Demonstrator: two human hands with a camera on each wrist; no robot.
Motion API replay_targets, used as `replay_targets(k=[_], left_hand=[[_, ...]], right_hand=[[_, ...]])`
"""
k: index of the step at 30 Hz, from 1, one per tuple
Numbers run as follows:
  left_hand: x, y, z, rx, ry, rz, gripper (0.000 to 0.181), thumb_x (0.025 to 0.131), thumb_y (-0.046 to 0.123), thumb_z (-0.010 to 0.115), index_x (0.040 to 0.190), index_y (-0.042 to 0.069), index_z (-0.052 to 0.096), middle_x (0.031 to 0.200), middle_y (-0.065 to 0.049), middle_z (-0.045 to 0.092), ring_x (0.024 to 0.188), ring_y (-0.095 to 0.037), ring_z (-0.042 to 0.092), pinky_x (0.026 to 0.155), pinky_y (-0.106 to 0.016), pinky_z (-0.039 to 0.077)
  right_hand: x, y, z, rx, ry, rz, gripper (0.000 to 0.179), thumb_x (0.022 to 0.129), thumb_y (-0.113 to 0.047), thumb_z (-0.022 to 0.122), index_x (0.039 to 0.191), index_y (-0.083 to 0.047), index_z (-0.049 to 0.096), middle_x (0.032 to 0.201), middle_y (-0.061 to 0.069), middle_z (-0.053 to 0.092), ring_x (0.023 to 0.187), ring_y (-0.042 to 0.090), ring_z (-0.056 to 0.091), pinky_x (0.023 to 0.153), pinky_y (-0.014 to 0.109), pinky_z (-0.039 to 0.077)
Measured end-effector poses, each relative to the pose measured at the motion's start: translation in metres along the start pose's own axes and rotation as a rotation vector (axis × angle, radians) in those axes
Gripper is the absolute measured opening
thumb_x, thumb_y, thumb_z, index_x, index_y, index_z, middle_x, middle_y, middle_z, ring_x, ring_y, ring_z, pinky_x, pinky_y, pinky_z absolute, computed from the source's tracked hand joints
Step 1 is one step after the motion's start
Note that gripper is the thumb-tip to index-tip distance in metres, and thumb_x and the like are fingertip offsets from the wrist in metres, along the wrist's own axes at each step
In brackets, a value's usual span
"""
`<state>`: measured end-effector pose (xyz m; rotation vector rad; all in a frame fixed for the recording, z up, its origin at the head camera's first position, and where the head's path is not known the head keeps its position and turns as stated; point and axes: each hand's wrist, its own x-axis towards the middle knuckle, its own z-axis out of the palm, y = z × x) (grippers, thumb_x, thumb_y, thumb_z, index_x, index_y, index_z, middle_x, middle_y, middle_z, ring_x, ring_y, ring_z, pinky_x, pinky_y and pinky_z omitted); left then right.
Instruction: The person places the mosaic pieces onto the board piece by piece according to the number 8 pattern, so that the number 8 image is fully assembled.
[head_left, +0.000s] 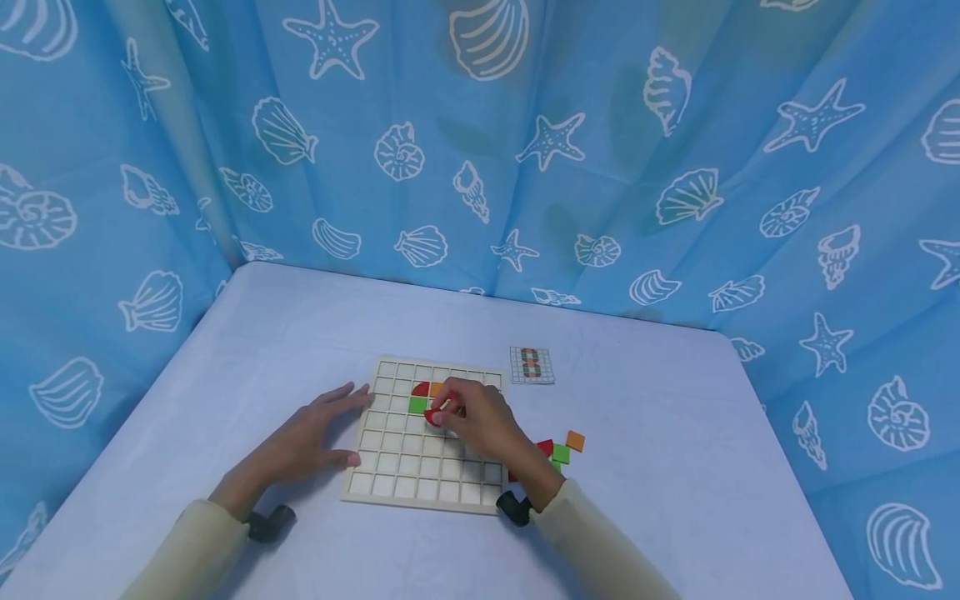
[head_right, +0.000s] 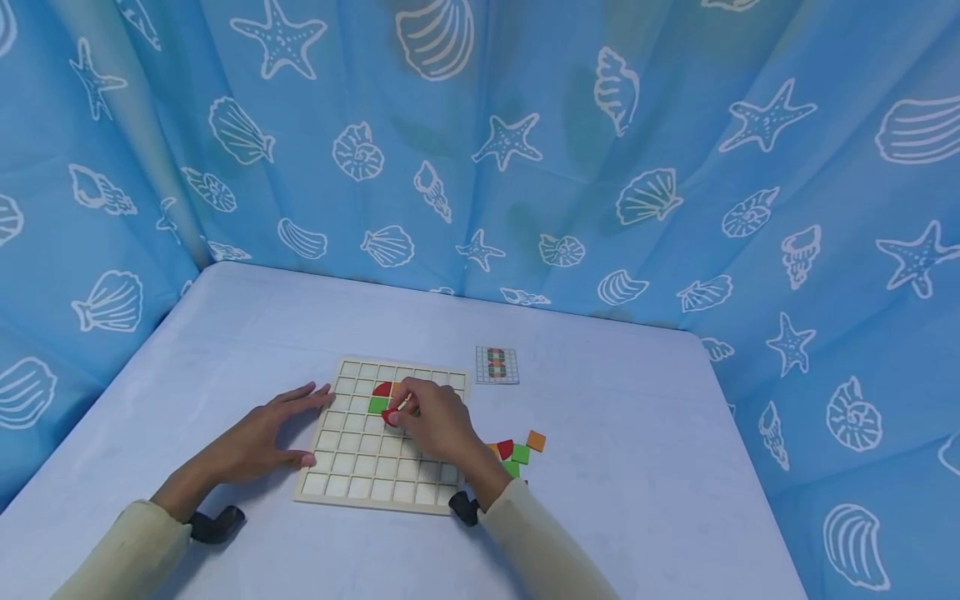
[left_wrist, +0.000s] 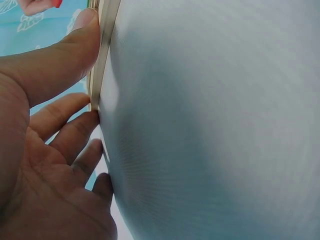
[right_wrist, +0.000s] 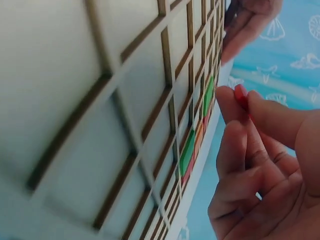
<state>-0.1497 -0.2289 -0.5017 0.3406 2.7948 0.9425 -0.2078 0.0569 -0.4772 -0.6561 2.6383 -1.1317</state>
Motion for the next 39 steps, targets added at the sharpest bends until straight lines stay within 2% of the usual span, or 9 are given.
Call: replay_targets(k=[7,11,14,20,26,33,39], left_hand=[[0.001,-0.002,0.0,0.002,-0.004,-0.005,0.091,0.084,0.032,0.091,0.162,0.023,0.046,0.174,-0.015,0.034,0.161,-0.048,0.026,0.122,-0.074,0.033],[0.001,-0.002,0.0,0.001,-0.008,-0.007,0.091,0.084,0.033,0.091,0.162,0.023,0.046,0.174,-0.014,0.034,0.161,-0.047,0.026,0.122,-0.073,0.033],[0.001,-0.003,0.0,-0.002,-0.006,-0.005,0.091,0.084,0.032,0.091,0.162,0.023,0.046,0.174,-0.014,0.035,0.161,-0.047,0.026,0.123,-0.073,0.032],[0.001,-0.003,0.001,-0.007,-0.007,-0.005,0.091,0.084,0.031,0.091,0.162,0.023,0.046,0.174,-0.014,0.035,0.161,-0.047,0.025,0.123,-0.073,0.032],[0.001,-0.002,0.001,-0.01,-0.005,-0.006,0.091,0.084,0.03,0.091,0.162,0.022,0.045,0.174,-0.015,0.034,0.161,-0.048,0.026,0.122,-0.073,0.033],[0.001,0.0,0.0,-0.004,-0.006,-0.022,0.092,0.084,0.029,0.091,0.162,0.022,0.045,0.174,-0.016,0.033,0.161,-0.048,0.025,0.122,-0.073,0.033],[0.001,0.0,0.001,0.006,-0.002,-0.017,0.092,0.084,0.029,0.091,0.163,0.02,0.045,0.173,-0.017,0.034,0.161,-0.049,0.025,0.122,-0.073,0.032]], right_hand=[[0.011,-0.01,0.009,-0.019,-0.01,0.04,0.016,0.092,-0.016,0.085,0.084,-0.023,0.072,0.078,-0.011,0.071,0.078,0.008,0.062,0.069,0.029,0.047],[0.016,-0.013,0.014,-0.001,-0.008,0.081,0.017,0.09,-0.014,0.086,0.082,-0.022,0.074,0.079,-0.009,0.07,0.079,0.01,0.062,0.069,0.03,0.049],[0.02,-0.014,0.018,-0.01,-0.001,0.111,0.016,0.091,-0.015,0.085,0.081,-0.021,0.074,0.077,-0.007,0.07,0.075,0.011,0.063,0.064,0.029,0.049],[0.023,-0.014,0.025,-0.128,0.004,0.135,0.019,0.092,-0.02,0.084,0.079,-0.023,0.071,0.07,-0.008,0.065,0.064,0.01,0.059,0.053,0.026,0.045],[0.022,-0.016,0.023,-0.175,-0.022,0.129,0.017,0.09,-0.018,0.085,0.082,-0.023,0.071,0.07,-0.008,0.065,0.064,0.009,0.059,0.054,0.026,0.045],[0.014,-0.009,0.015,-0.107,-0.027,0.12,0.02,0.083,-0.012,0.09,0.091,-0.021,0.073,0.077,-0.008,0.068,0.074,0.009,0.063,0.063,0.028,0.049],[-0.003,0.006,-0.002,0.017,0.004,0.141,0.018,0.088,-0.015,0.087,0.099,-0.019,0.075,0.086,-0.005,0.07,0.082,0.015,0.063,0.069,0.031,0.051]])
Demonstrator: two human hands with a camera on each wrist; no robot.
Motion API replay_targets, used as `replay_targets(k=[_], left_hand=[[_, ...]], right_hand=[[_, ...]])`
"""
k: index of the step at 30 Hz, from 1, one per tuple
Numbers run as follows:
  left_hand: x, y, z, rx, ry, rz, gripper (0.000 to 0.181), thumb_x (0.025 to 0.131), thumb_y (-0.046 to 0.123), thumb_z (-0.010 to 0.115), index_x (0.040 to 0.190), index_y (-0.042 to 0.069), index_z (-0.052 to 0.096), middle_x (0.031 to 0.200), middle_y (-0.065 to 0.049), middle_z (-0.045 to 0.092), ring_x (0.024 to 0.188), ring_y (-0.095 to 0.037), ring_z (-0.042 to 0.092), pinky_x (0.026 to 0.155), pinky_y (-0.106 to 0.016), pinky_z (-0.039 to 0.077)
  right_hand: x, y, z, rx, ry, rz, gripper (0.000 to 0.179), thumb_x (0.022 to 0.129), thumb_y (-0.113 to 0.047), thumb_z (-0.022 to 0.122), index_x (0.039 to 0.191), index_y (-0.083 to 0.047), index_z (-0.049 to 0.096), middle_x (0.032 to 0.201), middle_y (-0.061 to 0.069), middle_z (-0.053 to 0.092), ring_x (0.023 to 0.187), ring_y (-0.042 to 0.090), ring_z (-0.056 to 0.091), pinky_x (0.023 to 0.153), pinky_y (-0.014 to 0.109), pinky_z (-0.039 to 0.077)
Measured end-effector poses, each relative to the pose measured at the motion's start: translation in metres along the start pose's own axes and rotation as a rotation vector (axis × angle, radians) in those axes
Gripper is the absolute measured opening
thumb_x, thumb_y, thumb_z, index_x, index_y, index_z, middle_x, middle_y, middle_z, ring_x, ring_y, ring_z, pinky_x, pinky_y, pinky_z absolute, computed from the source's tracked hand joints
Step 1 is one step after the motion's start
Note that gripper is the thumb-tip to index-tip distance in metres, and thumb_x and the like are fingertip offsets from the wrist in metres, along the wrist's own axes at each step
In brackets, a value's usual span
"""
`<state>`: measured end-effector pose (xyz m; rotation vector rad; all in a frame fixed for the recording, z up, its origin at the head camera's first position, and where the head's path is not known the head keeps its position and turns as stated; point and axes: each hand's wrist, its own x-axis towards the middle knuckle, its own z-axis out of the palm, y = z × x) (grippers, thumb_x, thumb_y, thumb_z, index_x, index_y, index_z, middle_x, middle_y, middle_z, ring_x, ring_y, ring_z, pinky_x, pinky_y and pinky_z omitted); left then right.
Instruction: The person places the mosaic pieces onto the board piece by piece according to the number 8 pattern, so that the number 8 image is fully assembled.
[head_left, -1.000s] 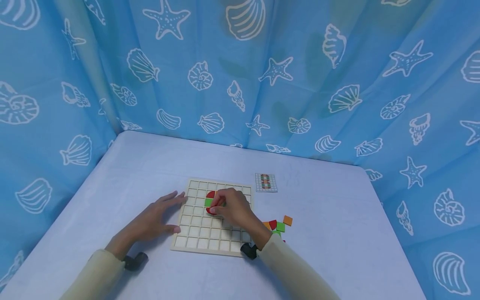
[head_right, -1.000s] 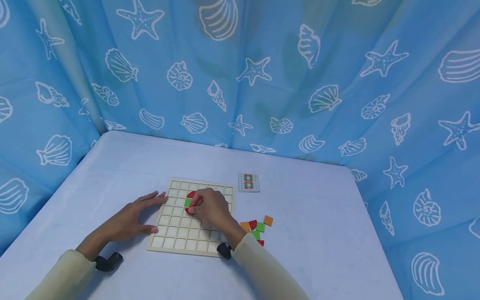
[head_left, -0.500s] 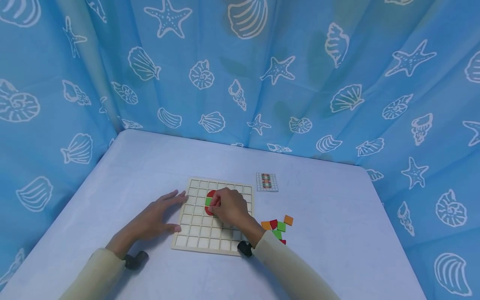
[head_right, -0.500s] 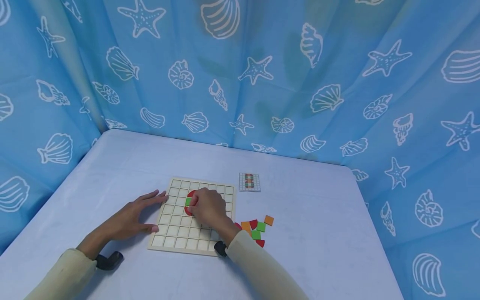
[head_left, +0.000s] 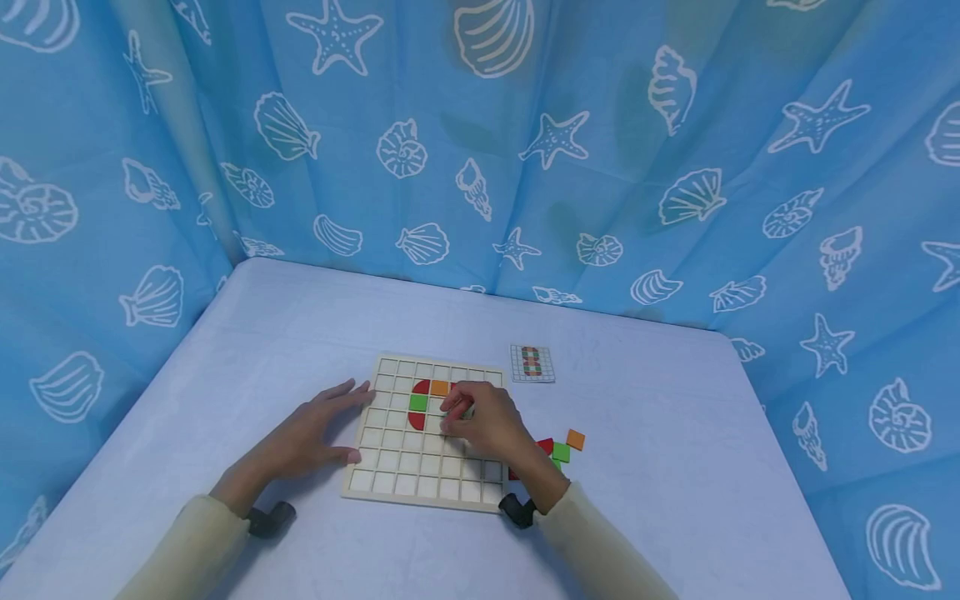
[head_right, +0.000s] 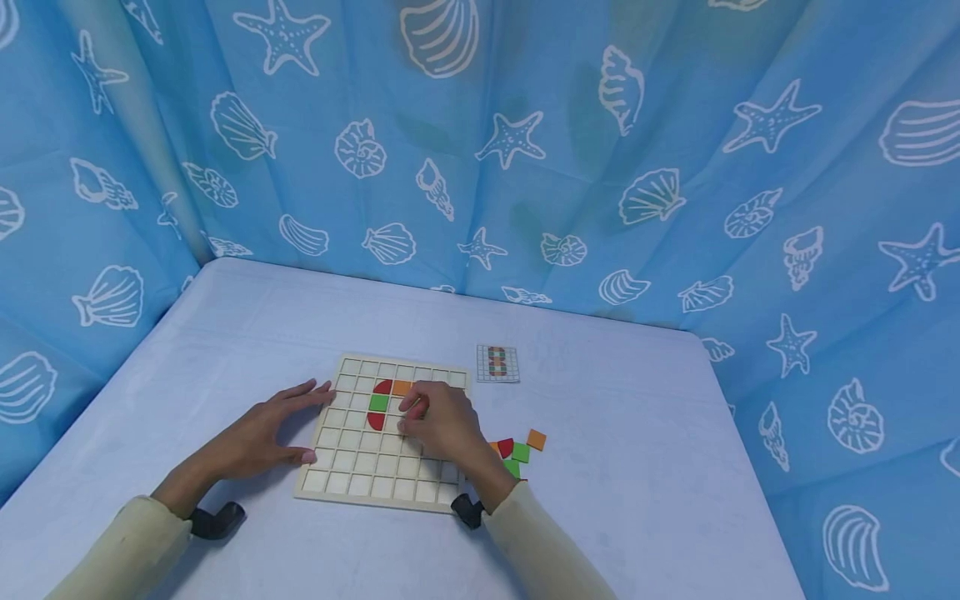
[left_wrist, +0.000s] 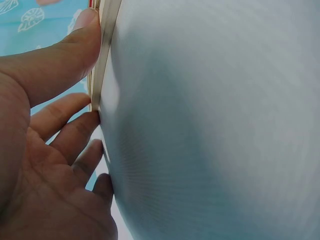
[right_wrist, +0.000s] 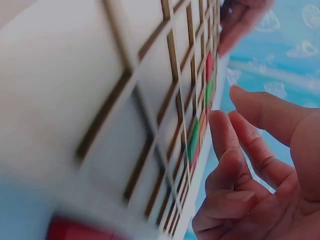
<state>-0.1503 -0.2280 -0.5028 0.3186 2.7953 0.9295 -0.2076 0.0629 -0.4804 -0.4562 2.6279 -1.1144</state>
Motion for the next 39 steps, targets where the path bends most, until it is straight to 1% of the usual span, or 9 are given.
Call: replay_targets(k=[7,11,15,20,24,28,32,35,39], left_hand=[[-0.001,-0.001,-0.001,0.0,0.002,0.011,0.092,0.084,0.029,0.091,0.162,0.019,0.045,0.173,-0.017,0.034,0.161,-0.049,0.026,0.123,-0.073,0.032],[-0.001,-0.001,-0.001,-0.002,-0.001,0.016,0.092,0.084,0.028,0.091,0.163,0.019,0.045,0.173,-0.017,0.034,0.161,-0.049,0.025,0.123,-0.073,0.032],[0.0,-0.001,-0.002,0.0,-0.004,0.015,0.092,0.084,0.028,0.091,0.163,0.02,0.044,0.174,-0.017,0.034,0.161,-0.049,0.025,0.123,-0.073,0.032],[-0.001,0.0,-0.003,0.007,-0.004,0.012,0.091,0.084,0.029,0.091,0.162,0.019,0.045,0.173,-0.017,0.034,0.16,-0.05,0.026,0.122,-0.073,0.033],[-0.002,0.001,-0.003,0.006,0.001,0.011,0.09,0.084,0.031,0.091,0.162,0.02,0.046,0.173,-0.018,0.035,0.16,-0.05,0.027,0.122,-0.073,0.033],[-0.002,0.001,-0.002,-0.001,0.006,0.015,0.09,0.084,0.031,0.091,0.161,0.02,0.047,0.172,-0.018,0.036,0.16,-0.05,0.027,0.122,-0.073,0.033],[-0.002,-0.001,-0.001,-0.003,0.005,0.021,0.091,0.084,0.03,0.091,0.162,0.02,0.046,0.173,-0.018,0.035,0.16,-0.05,0.027,0.122,-0.073,0.033],[-0.001,0.0,-0.001,-0.008,0.001,0.019,0.091,0.084,0.029,0.091,0.162,0.02,0.046,0.173,-0.018,0.034,0.16,-0.05,0.027,0.122,-0.073,0.033],[-0.001,0.001,-0.001,-0.017,0.0,0.017,0.091,0.083,0.03,0.091,0.162,0.02,0.046,0.173,-0.018,0.034,0.16,-0.05,0.027,0.122,-0.073,0.032]], right_hand=[[-0.02,0.027,-0.027,0.033,0.055,0.057,0.015,0.093,-0.015,0.082,0.106,-0.02,0.075,0.094,-0.003,0.073,0.074,0.02,0.058,0.064,0.03,0.052],[-0.032,0.04,-0.043,0.032,0.105,0.116,0.019,0.091,-0.014,0.084,0.107,-0.02,0.075,0.096,-0.003,0.073,0.073,0.022,0.057,0.061,0.03,0.052],[-0.043,0.051,-0.056,0.024,0.155,0.184,0.02,0.09,-0.015,0.086,0.107,-0.02,0.076,0.098,-0.001,0.072,0.077,0.022,0.056,0.061,0.028,0.052],[-0.054,0.064,-0.067,-0.001,0.165,0.226,0.02,0.089,-0.014,0.086,0.106,-0.019,0.078,0.102,0.0,0.073,0.078,0.021,0.055,0.061,0.027,0.052],[-0.06,0.071,-0.068,-0.019,0.16,0.238,0.023,0.086,-0.011,0.089,0.105,-0.02,0.08,0.105,0.001,0.073,0.082,0.021,0.054,0.062,0.027,0.051],[-0.063,0.075,-0.064,-0.046,0.141,0.24,0.029,0.082,-0.01,0.092,0.106,-0.021,0.081,0.109,0.001,0.072,0.088,0.02,0.055,0.066,0.028,0.053],[-0.063,0.077,-0.059,-0.102,0.129,0.24,0.026,0.081,-0.012,0.093,0.102,-0.023,0.081,0.109,0.001,0.069,0.095,0.019,0.057,0.069,0.028,0.056],[-0.063,0.078,-0.057,-0.128,0.128,0.23,0.024,0.081,-0.012,0.093,0.097,-0.023,0.079,0.106,0.0,0.068,0.095,0.019,0.058,0.068,0.027,0.057],[-0.062,0.078,-0.058,-0.103,0.122,0.198,0.025,0.082,-0.009,0.092,0.095,-0.023,0.074,0.098,-0.001,0.069,0.089,0.018,0.058,0.065,0.027,0.057]])
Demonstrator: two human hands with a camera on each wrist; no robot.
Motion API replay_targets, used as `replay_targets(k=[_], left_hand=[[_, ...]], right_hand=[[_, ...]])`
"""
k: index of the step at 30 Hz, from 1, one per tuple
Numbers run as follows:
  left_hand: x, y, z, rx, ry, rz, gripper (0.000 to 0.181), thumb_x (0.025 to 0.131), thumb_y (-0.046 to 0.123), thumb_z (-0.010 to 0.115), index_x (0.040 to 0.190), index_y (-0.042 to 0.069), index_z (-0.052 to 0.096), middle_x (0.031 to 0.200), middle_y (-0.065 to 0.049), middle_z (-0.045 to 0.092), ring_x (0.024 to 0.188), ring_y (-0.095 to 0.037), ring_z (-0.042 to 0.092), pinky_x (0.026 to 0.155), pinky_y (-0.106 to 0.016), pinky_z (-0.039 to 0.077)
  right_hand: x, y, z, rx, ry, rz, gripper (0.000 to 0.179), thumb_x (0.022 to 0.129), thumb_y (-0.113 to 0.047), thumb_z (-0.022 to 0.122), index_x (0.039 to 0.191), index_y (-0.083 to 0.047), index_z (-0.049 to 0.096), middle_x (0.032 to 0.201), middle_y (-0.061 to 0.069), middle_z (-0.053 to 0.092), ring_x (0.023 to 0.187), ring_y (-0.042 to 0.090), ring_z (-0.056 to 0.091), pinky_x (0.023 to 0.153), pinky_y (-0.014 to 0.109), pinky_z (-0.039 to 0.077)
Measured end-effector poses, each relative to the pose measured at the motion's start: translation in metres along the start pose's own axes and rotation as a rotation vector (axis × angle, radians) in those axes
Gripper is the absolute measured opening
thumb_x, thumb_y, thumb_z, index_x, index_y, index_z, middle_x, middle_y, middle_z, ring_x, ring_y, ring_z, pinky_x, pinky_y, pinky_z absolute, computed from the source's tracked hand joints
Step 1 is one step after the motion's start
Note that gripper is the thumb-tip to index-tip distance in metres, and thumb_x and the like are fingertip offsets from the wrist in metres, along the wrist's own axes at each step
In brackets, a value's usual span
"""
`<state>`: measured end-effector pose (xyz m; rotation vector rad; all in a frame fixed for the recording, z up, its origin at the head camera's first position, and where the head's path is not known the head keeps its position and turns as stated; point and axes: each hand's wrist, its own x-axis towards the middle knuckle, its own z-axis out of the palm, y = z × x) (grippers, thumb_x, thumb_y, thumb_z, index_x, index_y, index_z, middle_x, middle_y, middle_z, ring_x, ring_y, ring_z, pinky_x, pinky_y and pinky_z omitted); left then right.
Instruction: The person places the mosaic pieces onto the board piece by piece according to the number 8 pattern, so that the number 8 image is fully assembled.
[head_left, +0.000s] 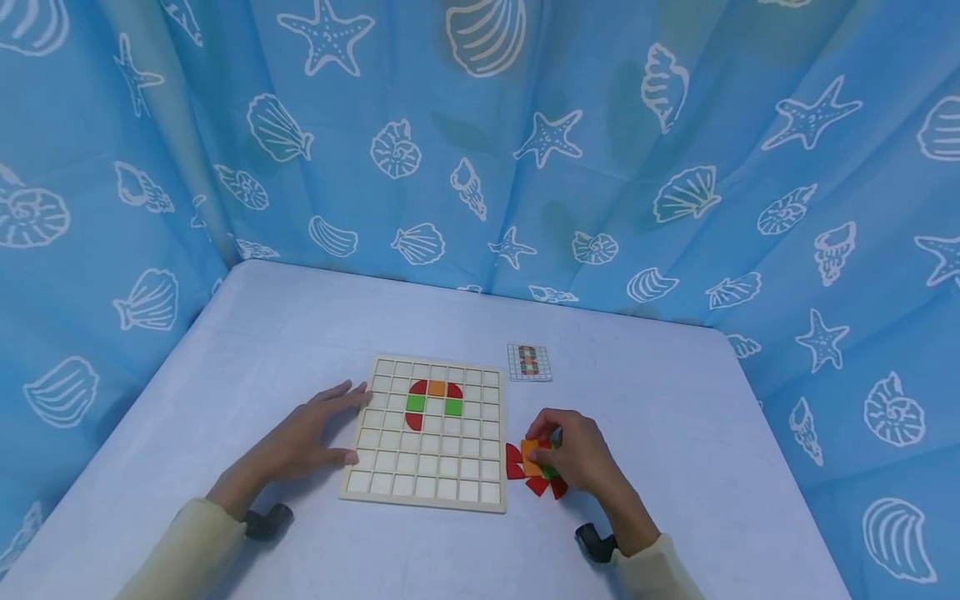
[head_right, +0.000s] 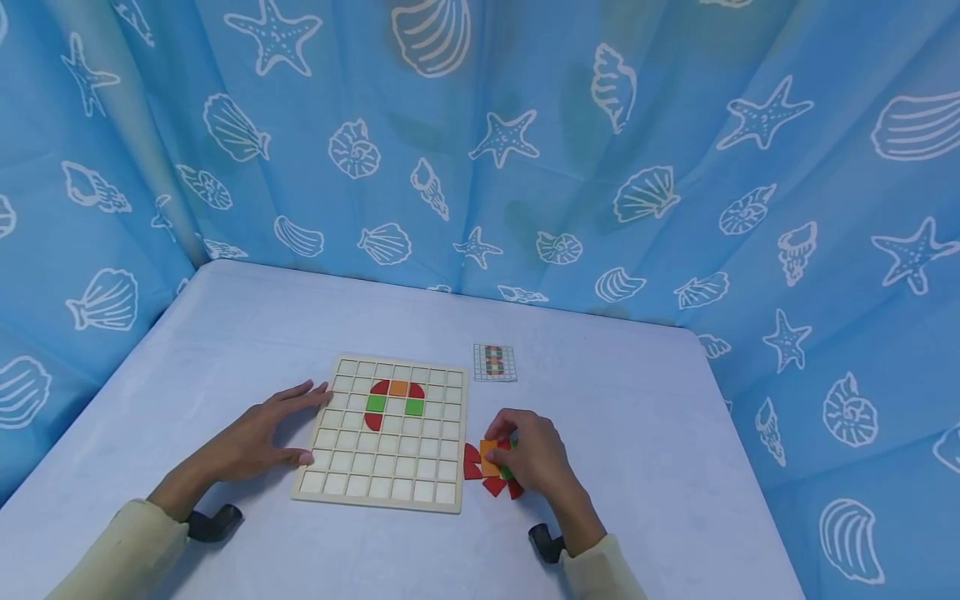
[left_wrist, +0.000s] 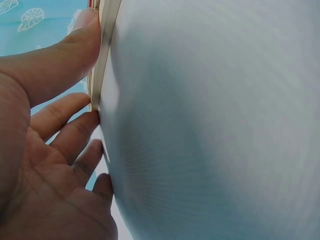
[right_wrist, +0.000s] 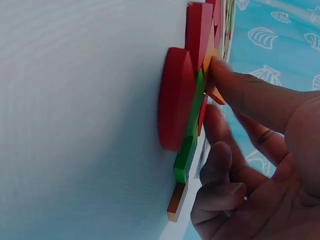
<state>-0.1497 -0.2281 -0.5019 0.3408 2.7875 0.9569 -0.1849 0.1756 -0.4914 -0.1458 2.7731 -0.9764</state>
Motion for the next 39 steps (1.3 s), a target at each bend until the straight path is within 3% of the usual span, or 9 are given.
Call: replay_targets(k=[6,11,20,29,39], left_hand=[[0.0,-0.002,0.0,-0.001,-0.003,-0.006,0.091,0.084,0.03,0.091,0.162,0.021,0.045,0.174,-0.017,0.033,0.161,-0.049,0.025,0.123,-0.073,0.031],[0.0,-0.002,-0.001,-0.001,-0.007,-0.009,0.092,0.083,0.029,0.091,0.162,0.021,0.045,0.174,-0.018,0.033,0.161,-0.05,0.025,0.123,-0.074,0.031],[0.0,-0.002,-0.001,0.001,-0.009,-0.019,0.092,0.084,0.03,0.091,0.163,0.021,0.045,0.174,-0.018,0.032,0.161,-0.05,0.025,0.123,-0.074,0.032],[0.0,-0.002,-0.001,0.009,-0.003,-0.006,0.092,0.084,0.03,0.091,0.163,0.021,0.045,0.174,-0.018,0.033,0.16,-0.05,0.026,0.122,-0.073,0.033],[0.0,-0.001,0.0,0.009,-0.003,-0.012,0.092,0.084,0.029,0.091,0.163,0.021,0.045,0.173,-0.019,0.033,0.16,-0.05,0.026,0.122,-0.073,0.033]], right_hand=[[0.004,-0.002,0.0,0.114,0.038,-0.026,0.022,0.085,-0.008,0.089,0.095,-0.021,0.074,0.093,-0.001,0.07,0.077,0.02,0.059,0.061,0.026,0.056],[0.008,-0.012,0.005,0.208,0.069,-0.04,0.018,0.088,-0.01,0.088,0.097,-0.022,0.077,0.093,-0.001,0.071,0.081,0.021,0.061,0.064,0.026,0.058],[0.017,-0.039,0.025,0.287,0.061,-0.056,0.016,0.088,-0.01,0.087,0.095,-0.024,0.082,0.093,-0.005,0.077,0.079,0.019,0.064,0.07,0.023,0.057],[0.024,-0.068,0.043,0.249,0.015,-0.087,0.013,0.088,-0.015,0.089,0.094,-0.025,0.082,0.088,-0.006,0.075,0.078,0.017,0.065,0.069,0.024,0.057],[0.038,-0.091,0.063,0.185,-0.033,-0.198,0.01,0.086,-0.014,0.09,0.089,-0.017,0.081,0.081,-0.005,0.072,0.078,0.013,0.064,0.066,0.025,0.054]])
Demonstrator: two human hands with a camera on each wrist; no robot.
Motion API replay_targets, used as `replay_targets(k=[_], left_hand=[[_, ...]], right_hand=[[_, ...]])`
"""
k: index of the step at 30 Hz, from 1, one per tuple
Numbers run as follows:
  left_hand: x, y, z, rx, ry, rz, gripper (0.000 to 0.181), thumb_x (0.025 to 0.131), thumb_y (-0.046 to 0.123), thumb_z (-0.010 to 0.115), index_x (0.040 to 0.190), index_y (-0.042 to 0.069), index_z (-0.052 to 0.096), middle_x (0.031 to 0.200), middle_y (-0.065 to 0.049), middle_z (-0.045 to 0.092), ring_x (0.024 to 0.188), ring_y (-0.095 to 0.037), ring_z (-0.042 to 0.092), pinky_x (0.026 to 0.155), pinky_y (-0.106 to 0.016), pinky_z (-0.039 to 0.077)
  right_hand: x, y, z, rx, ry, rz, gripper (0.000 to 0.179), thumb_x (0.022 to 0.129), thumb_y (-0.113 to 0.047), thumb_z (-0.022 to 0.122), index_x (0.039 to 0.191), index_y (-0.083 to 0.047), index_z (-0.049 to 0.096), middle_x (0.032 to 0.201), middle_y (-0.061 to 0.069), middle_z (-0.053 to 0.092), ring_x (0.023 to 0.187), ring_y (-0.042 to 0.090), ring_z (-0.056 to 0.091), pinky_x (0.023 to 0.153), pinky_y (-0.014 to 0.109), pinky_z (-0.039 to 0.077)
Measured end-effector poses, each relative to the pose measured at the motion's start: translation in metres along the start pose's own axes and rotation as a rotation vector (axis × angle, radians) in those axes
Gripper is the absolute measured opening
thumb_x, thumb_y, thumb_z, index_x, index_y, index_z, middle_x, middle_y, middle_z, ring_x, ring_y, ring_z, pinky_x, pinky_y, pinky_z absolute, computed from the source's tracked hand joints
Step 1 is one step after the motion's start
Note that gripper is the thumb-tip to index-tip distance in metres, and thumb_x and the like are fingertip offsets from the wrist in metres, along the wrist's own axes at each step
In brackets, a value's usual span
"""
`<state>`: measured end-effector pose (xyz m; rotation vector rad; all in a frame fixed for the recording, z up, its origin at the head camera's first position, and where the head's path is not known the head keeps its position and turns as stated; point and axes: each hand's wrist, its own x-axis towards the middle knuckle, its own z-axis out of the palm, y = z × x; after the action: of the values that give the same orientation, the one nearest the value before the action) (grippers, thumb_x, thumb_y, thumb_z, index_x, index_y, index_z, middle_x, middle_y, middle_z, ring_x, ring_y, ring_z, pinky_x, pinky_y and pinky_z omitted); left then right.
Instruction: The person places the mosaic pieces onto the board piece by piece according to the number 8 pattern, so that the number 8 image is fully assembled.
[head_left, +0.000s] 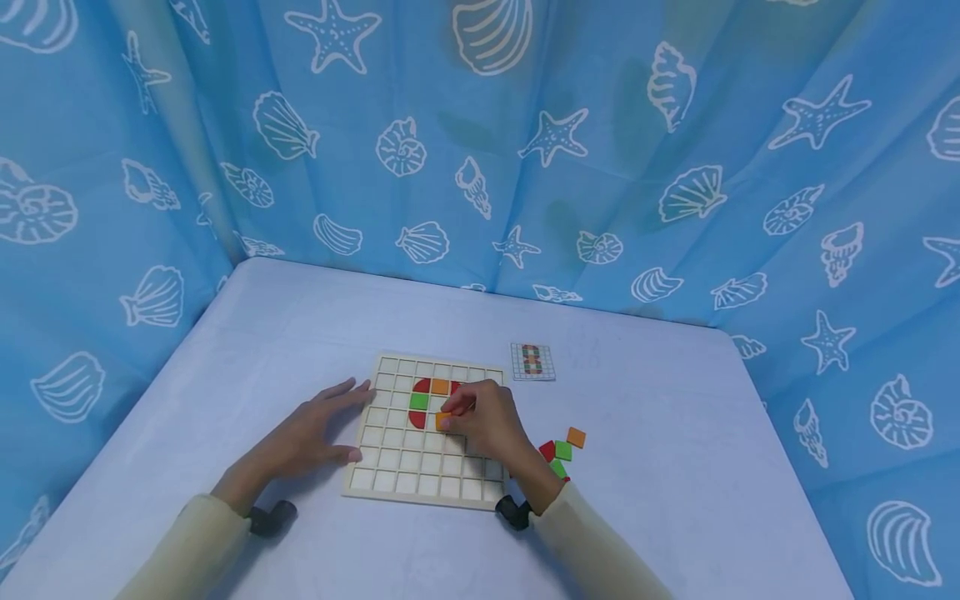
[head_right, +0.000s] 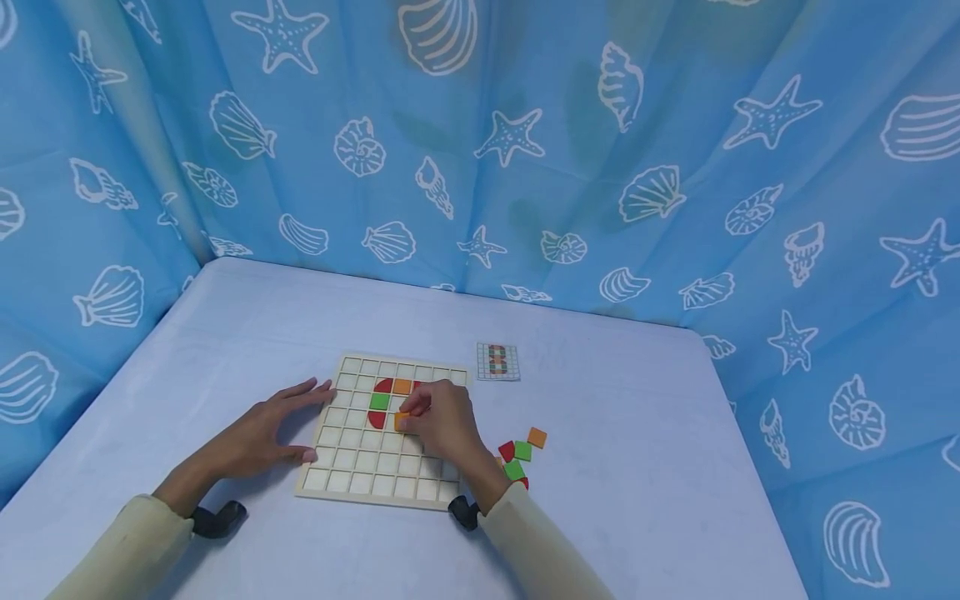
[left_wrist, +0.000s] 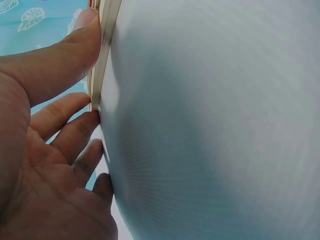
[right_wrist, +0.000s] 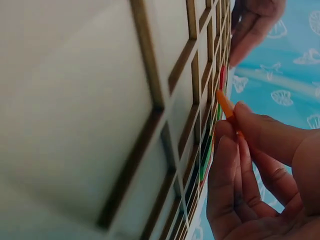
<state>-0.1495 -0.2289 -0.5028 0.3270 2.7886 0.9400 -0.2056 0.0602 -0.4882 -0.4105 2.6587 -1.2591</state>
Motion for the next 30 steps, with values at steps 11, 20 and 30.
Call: replay_targets(k=[11,20,30], left_hand=[[0.0,0.002,0.0,-0.003,0.005,0.003,0.092,0.084,0.032,0.091,0.163,0.021,0.045,0.173,-0.019,0.033,0.16,-0.05,0.027,0.121,-0.073,0.034],[-0.001,0.001,0.001,-0.002,0.009,0.007,0.093,0.083,0.03,0.091,0.163,0.02,0.045,0.173,-0.019,0.033,0.16,-0.051,0.027,0.121,-0.073,0.034],[-0.001,0.001,-0.002,-0.002,0.007,0.019,0.092,0.084,0.032,0.091,0.162,0.02,0.045,0.173,-0.018,0.034,0.16,-0.05,0.027,0.121,-0.073,0.034]], right_hand=[[0.005,-0.009,0.011,-0.183,-0.002,-0.035,0.012,0.087,-0.015,0.089,0.086,-0.017,0.077,0.077,-0.006,0.064,0.076,0.011,0.058,0.065,0.023,0.048],[0.001,-0.009,0.008,-0.155,-0.052,-0.069,0.017,0.084,-0.009,0.09,0.089,-0.016,0.075,0.082,-0.003,0.067,0.077,0.012,0.059,0.067,0.022,0.051],[-0.018,0.011,-0.024,-0.024,-0.052,-0.021,0.015,0.09,-0.015,0.086,0.102,-0.019,0.078,0.089,-0.006,0.071,0.08,0.014,0.065,0.072,0.024,0.058]])
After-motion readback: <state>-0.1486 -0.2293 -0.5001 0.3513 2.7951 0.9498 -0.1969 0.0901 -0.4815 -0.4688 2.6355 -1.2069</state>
